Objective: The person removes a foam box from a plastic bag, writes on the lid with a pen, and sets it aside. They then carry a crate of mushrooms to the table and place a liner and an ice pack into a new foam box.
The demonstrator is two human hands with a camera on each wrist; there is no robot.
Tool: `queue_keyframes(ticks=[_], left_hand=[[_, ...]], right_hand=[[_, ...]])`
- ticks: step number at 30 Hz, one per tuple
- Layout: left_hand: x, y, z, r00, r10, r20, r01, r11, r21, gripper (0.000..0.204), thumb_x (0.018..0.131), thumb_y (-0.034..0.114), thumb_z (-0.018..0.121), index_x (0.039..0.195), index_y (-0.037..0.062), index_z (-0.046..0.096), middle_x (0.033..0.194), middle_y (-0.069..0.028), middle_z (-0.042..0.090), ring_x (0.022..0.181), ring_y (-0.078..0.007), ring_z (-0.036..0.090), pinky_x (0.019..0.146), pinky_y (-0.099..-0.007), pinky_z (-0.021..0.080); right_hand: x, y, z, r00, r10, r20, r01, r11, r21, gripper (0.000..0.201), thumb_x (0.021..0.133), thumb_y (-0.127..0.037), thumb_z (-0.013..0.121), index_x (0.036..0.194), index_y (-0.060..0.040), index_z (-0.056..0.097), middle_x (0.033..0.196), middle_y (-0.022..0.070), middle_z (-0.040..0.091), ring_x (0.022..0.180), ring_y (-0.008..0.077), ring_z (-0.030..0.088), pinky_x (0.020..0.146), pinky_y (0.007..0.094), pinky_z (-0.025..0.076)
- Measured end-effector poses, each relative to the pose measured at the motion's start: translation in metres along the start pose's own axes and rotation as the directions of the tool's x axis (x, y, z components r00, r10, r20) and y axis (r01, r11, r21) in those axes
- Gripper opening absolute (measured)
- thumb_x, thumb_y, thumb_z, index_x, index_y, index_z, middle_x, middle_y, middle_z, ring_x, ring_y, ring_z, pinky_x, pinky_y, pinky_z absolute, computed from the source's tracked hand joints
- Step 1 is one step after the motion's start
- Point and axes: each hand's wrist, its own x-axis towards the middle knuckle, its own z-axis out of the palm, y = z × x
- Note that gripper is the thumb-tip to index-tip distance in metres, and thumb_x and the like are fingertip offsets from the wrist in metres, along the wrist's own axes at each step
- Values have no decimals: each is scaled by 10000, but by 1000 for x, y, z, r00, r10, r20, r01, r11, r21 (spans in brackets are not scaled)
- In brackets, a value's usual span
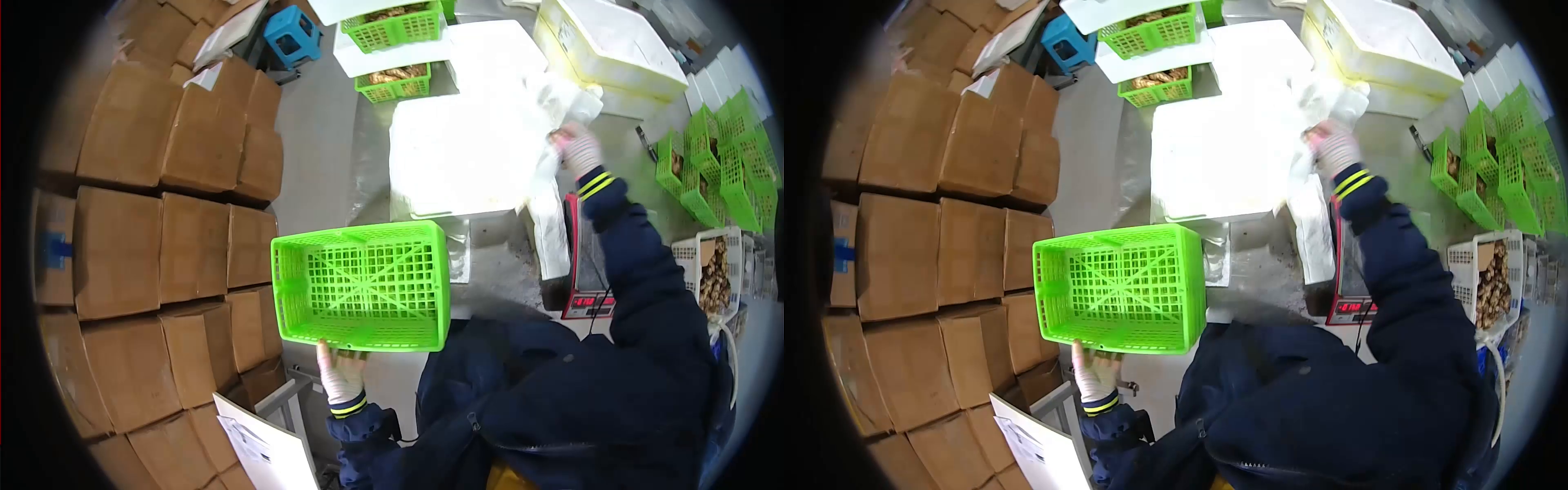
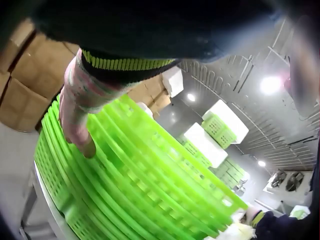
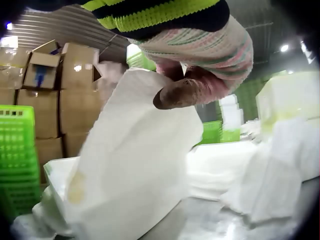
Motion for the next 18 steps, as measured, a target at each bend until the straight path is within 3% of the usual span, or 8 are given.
queue_keyframes(ticks=[3, 6, 7, 9, 12, 14, 15, 18], left_hand=[[10, 38, -15, 968, 221, -118, -214, 975, 67, 691, 832, 485, 613, 1351, 85, 393, 1401, -121, 362, 1252, -319, 401, 1019, -507, 361], [23, 71, -37, 966, 253, -47, -251, 967, 48, 491, 868, 433, 595, 1190, 72, 515, 1276, -113, 469, 1163, -277, 472, 977, -457, 403], [29, 78, -46, 968, 247, -42, -245, 968, 49, 448, 868, 427, 598, 1141, 78, 531, 1248, -110, 483, 1139, -268, 483, 970, -448, 404], [39, 86, -61, 972, 211, -101, -208, 977, 41, 403, 860, 412, 617, 1087, 86, 554, 1210, -99, 509, 1107, -251, 496, 963, -424, 398], [37, 88, -49, 972, 211, -103, -206, 977, 56, 444, 849, 397, 636, 1132, 67, 550, 1199, -93, 525, 1104, -252, 500, 962, -411, 395], [46, 88, -52, 966, 206, -158, -201, 979, 44, 461, 845, 390, 642, 1154, 60, 555, 1209, -95, 534, 1101, -253, 504, 954, -409, 401], [51, 88, -57, 959, 213, -187, -207, 977, 52, 451, 847, 392, 639, 1145, 62, 563, 1205, -97, 545, 1095, -255, 508, 950, -407, 405], [59, 91, -69, 968, 227, -110, -219, 972, 80, 410, 856, 371, 629, 1127, 68, 582, 1167, -84, 586, 1063, -237, 531, 928, -385, 418]], right_hand=[[-6, 15, -89, 903, 296, -311, -129, 878, 461, 204, 821, -241, 638, 892, -50, 651, 629, 23, 569, 462, 96, 479, 426, 241, 378], [-14, 82, -183, 777, 371, -508, -465, 883, -66, 368, 814, -323, 614, 1047, -38, 635, 824, 139, 661, 673, 220, 635, 608, 335, 497], [-21, 102, -213, 780, 312, -543, -599, 623, -503, 397, 823, -336, 567, 1112, -69, 616, 1024, 173, 653, 939, 313, 629, 814, 394, 482], [-36, 177, -263, 690, 467, -553, -722, 496, -482, 430, 818, -332, 570, 1180, -100, 582, 1141, 197, 603, 1086, 335, 568, 922, 416, 438], [-46, 37, -215, 683, 306, -663, -706, 509, -492, 516, 791, -303, 662, 1224, -51, 542, 1168, 213, 587, 1079, 338, 572, 936, 403, 438], [-21, 33, -147, 897, -205, -392, -64, 817, -574, 432, 829, -156, 635, 1217, 7, 536, 1141, 175, 610, 1027, 277, 592, 916, 349, 457], [-9, 23, -99, 982, -82, -172, 88, 996, 24, 409, 837, -136, 618, 1210, 11, 539, 1117, 125, 624, 1013, 188, 588, 888, 302, 464], [16, -79, 52, 879, -297, 373, 357, 929, -100, 427, 801, -157, 626, 1201, -24, 555, 1137, 150, 608, 1060, 288, 576, 904, 337, 458]])
